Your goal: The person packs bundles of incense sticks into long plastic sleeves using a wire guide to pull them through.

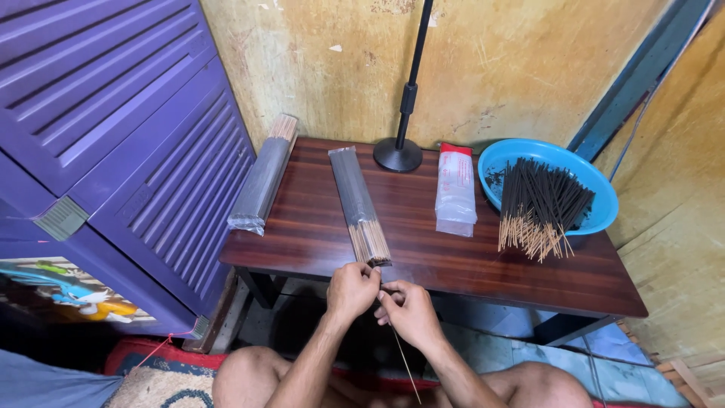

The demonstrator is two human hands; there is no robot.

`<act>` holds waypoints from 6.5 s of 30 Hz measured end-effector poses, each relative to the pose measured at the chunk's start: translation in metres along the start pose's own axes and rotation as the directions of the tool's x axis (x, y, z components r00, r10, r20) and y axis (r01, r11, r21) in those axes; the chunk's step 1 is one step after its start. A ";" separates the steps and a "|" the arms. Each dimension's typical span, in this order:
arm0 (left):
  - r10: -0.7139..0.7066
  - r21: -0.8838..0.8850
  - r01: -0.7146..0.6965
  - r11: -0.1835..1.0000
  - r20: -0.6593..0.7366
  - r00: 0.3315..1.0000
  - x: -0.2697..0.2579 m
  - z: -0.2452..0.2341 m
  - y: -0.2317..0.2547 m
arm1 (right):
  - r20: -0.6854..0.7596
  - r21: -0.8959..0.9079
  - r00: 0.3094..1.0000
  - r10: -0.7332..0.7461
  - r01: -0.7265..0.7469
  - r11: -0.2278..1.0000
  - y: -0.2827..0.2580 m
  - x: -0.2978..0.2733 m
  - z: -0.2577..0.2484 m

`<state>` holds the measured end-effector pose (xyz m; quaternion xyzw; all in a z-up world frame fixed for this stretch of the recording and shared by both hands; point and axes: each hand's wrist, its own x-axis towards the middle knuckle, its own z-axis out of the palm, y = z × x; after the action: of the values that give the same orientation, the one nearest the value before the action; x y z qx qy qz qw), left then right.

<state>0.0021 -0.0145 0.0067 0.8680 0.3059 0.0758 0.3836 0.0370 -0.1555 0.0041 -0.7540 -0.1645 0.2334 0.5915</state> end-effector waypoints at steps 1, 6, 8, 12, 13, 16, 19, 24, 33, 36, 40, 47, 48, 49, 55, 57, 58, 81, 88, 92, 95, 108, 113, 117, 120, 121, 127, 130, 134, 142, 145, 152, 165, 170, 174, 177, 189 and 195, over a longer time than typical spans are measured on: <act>0.002 -0.003 -0.002 1.000 0.002 1.000 0.003 0.001 0.000 | -0.003 -0.003 1.000 0.000 0.000 1.000 -0.001 -0.005 -0.001; 0.051 -0.052 -0.056 0.997 -0.100 0.994 0.011 0.004 -0.002 | -0.011 -0.028 0.999 0.035 -0.035 0.999 0.008 -0.019 -0.003; 0.036 -0.035 -0.039 0.999 -0.081 0.996 0.008 -0.003 0.002 | -0.025 -0.044 0.999 0.038 -0.039 0.998 0.002 -0.018 0.000; 0.096 0.013 -0.096 0.995 -0.108 0.989 0.012 -0.012 -0.004 | -0.054 -0.036 0.998 0.016 -0.018 0.999 0.000 -0.001 0.006; 0.096 0.014 -0.095 0.995 -0.110 0.989 0.014 -0.015 -0.003 | -0.053 -0.035 0.998 0.016 -0.017 0.999 -0.002 0.004 0.008; 0.146 -0.050 -0.159 0.986 -0.212 0.966 0.026 -0.020 -0.005 | -0.058 0.035 0.997 0.048 -0.046 0.998 -0.009 0.016 0.013; 0.461 0.003 -0.498 0.867 -0.385 0.800 0.054 -0.014 -0.012 | -0.065 0.014 0.997 0.051 -0.050 0.999 -0.017 0.025 0.014; 0.662 0.251 -0.625 0.739 -0.101 0.742 0.094 -0.002 -0.023 | -0.054 -0.033 0.995 0.083 -0.084 0.996 -0.017 0.016 0.007; 0.582 0.252 -0.559 0.790 -0.022 0.813 0.098 0.001 -0.025 | -0.054 0.042 0.995 0.084 -0.082 0.996 -0.007 0.028 0.008; 0.579 0.264 -0.552 0.791 -0.034 0.814 0.096 0.001 -0.024 | -0.056 0.096 0.994 0.092 -0.087 0.992 -0.011 0.052 0.015; 0.608 0.320 -0.583 0.747 0.025 0.793 0.097 -0.002 -0.027 | -0.097 0.009 0.994 0.049 -0.048 0.999 -0.015 0.045 0.014; 0.567 0.259 -0.540 0.801 -0.038 0.823 0.097 0.004 -0.024 | -0.058 0.023 0.995 0.084 -0.083 0.996 0.003 0.013 -0.001; 0.564 0.253 -0.538 0.804 -0.042 0.825 0.097 0.004 -0.025 | -0.047 0.048 0.996 0.073 -0.070 0.996 0.005 0.012 -0.002; 0.563 0.256 -0.536 0.805 -0.042 0.825 0.096 0.004 -0.024 | -0.044 0.050 0.996 0.072 -0.070 0.996 0.003 0.016 0.000; 0.567 0.234 -0.540 0.809 -0.065 0.821 0.093 0.000 -0.022 | -0.046 0.080 0.997 0.057 -0.053 0.995 -0.012 0.050 0.012; 0.570 0.239 -0.542 0.805 -0.064 0.819 0.095 0.002 -0.024 | -0.059 0.057 0.998 0.035 -0.031 0.998 -0.013 0.054 0.015; 0.573 0.240 -0.545 0.804 -0.062 0.817 0.094 0.000 -0.023 | -0.061 0.058 0.998 0.035 -0.031 0.998 -0.017 0.049 0.015; 0.569 0.238 -0.540 0.807 -0.074 0.819 0.093 -0.002 -0.022 | -0.031 -0.621 0.810 -0.585 0.443 0.646 0.002 0.057 -0.008; 0.604 0.298 -0.569 0.766 -0.030 0.797 0.095 -0.007 -0.026 | -0.058 -0.491 0.797 -0.601 0.501 0.713 0.018 0.085 -0.010; 0.596 0.295 -0.565 0.771 -0.023 0.802 0.094 -0.006 -0.026 | -0.074 -0.478 0.846 -0.528 0.435 0.763 0.018 0.084 -0.010; 0.588 0.292 -0.560 0.775 -0.010 0.809 0.092 -0.008 -0.024 | -0.084 -0.486 0.864 -0.497 0.400 0.777 0.019 0.083 -0.010; 0.582 0.285 -0.557 0.780 -0.004 0.814 0.091 -0.008 -0.024 | -0.096 -0.497 0.845 -0.527 0.418 0.761 0.031 0.086 -0.013; 0.581 0.293 -0.555 0.779 -0.001 0.814 0.091 -0.008 -0.024 | -0.121 -0.511 0.842 -0.526 0.402 0.760 0.038 0.094 -0.012; 0.584 0.293 -0.557 0.777 -0.007 0.811 0.090 -0.008 -0.023 | -0.109 -0.511 0.831 -0.546 0.424 0.747 0.038 0.093 -0.013; 0.578 0.297 -0.551 0.780 -0.005 0.816 0.092 -0.006 -0.024 | -0.114 -0.539 0.838 -0.533 0.398 0.742 0.037 0.095 -0.012; 0.577 0.297 -0.550 0.780 -0.002 0.817 0.091 -0.006 -0.024 | -0.115 -0.539 0.840 -0.531 0.396 0.744 0.038 0.094 -0.012; 0.576 0.309 -0.547 0.778 -0.004 0.818 0.091 -0.007 -0.024 | -0.109 -0.507 0.834 -0.541 0.421 0.752 0.039 0.094 -0.014; 0.583 0.306 -0.553 0.775 -0.006 0.813 0.090 -0.006 -0.025 | -0.122 -0.529 0.832 -0.541 0.407 0.745 0.038 0.091 -0.014; 0.579 0.309 -0.549 0.777 -0.008 0.815 0.090 -0.008 -0.023 | -0.110 -0.481 0.831 -0.545 0.436 0.761 0.027 0.086 -0.016; 0.573 0.305 -0.546 0.780 -0.001 0.819 0.089 -0.009 -0.023 | -0.090 -0.496 0.822 -0.563 0.453 0.741 0.028 0.085 -0.016; 0.581 0.296 -0.555 0.778 0.000 0.814 0.090 -0.009 -0.023 | -0.120 -0.489 0.826 -0.550 0.433 0.757 0.028 0.086 -0.016; 0.574 0.303 -0.548 0.780 0.003 0.819 0.090 -0.009 -0.024 | -0.115 -0.480 0.823 -0.556 0.444 0.756 0.029 0.085 -0.015; 0.566 0.308 -0.545 0.780 0.025 0.824 0.088 -0.010 -0.021 | -0.130 -0.478 0.821 -0.556 0.439 0.761 0.031 0.084 -0.014; 0.563 0.315 -0.543 0.779 0.029 0.826 0.090 -0.011 -0.024 | -0.200 -0.414 0.778 -0.596 0.484 0.771 0.022 0.073 -0.019; 0.557 0.333 -0.534 0.777 0.031 0.830 0.094 -0.009 -0.023 | -0.312 -0.423 0.679 -0.665 0.527 0.737 0.019 0.051 -0.044; 0.541 0.347 -0.496 0.796 -0.040 0.840 0.099 -0.004 -0.017 | -0.384 -0.501 0.565 -0.730 0.537 0.679 0.037 0.039 -0.080; 0.446 -0.137 -0.433 0.891 0.083 0.891 0.047 0.082 0.119 | -0.407 -0.690 0.388 -0.827 0.462 0.557 0.082 0.034 -0.167; 0.271 -0.471 -0.092 0.877 0.327 0.905 0.085 0.178 0.139 | -0.390 -0.710 0.376 -0.840 0.458 0.535 0.082 0.034 -0.165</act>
<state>0.2008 -0.1467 -0.0265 0.7800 0.1148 0.0088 0.6151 0.1532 -0.2924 -0.0495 -0.7659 -0.2748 -0.3855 0.4350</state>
